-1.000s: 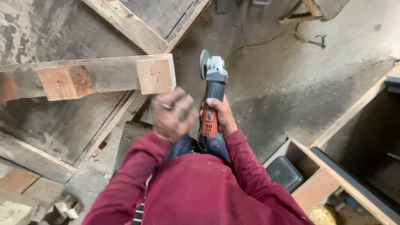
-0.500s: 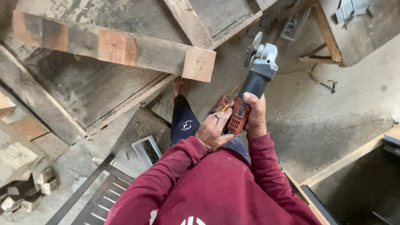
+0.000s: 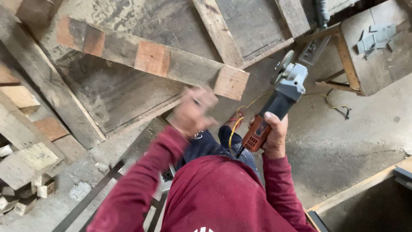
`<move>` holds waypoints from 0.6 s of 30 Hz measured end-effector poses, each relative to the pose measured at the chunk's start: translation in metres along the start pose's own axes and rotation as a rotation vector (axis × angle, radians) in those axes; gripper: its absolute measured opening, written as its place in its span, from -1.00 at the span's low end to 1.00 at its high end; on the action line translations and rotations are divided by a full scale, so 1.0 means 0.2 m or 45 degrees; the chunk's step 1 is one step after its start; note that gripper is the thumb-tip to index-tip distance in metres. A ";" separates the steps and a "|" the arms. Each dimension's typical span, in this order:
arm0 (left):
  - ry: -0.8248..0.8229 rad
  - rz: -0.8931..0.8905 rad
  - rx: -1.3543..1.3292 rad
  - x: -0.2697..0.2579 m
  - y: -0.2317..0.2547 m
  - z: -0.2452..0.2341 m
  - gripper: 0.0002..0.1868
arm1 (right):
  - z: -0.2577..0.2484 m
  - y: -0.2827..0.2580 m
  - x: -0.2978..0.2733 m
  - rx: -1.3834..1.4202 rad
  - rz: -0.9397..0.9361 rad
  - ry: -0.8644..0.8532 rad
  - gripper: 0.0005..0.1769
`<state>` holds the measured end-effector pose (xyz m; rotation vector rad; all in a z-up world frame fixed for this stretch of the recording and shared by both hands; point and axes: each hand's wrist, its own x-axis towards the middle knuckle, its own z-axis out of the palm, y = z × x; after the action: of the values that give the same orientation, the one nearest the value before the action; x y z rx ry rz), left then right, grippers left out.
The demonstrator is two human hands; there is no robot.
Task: The person uses an angle grinder with a sanding disc to smooth the edges and surfaces of small wooden blocks. They hold each block with one hand and apply the tool with the other, moving the grinder along the wood to remove roughness.
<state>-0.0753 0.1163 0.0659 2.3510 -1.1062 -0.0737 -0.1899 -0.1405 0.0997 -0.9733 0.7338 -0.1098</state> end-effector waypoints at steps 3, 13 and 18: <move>-0.452 -0.253 0.876 0.15 -0.58 -0.18 0.12 | 0.08 0.01 -0.01 -0.017 -0.035 0.007 -0.42; -0.687 -0.227 0.486 0.29 -0.91 -0.33 0.14 | 0.31 0.10 -0.02 0.021 -0.108 0.011 -0.36; -0.426 -0.729 0.391 0.38 -0.78 -0.36 0.00 | 0.30 0.12 -0.01 0.031 -0.063 -0.025 -0.35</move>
<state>0.1035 0.1747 0.0638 2.9464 -0.5711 -0.5547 -0.1605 -0.0837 0.1029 -0.9683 0.6888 -0.1520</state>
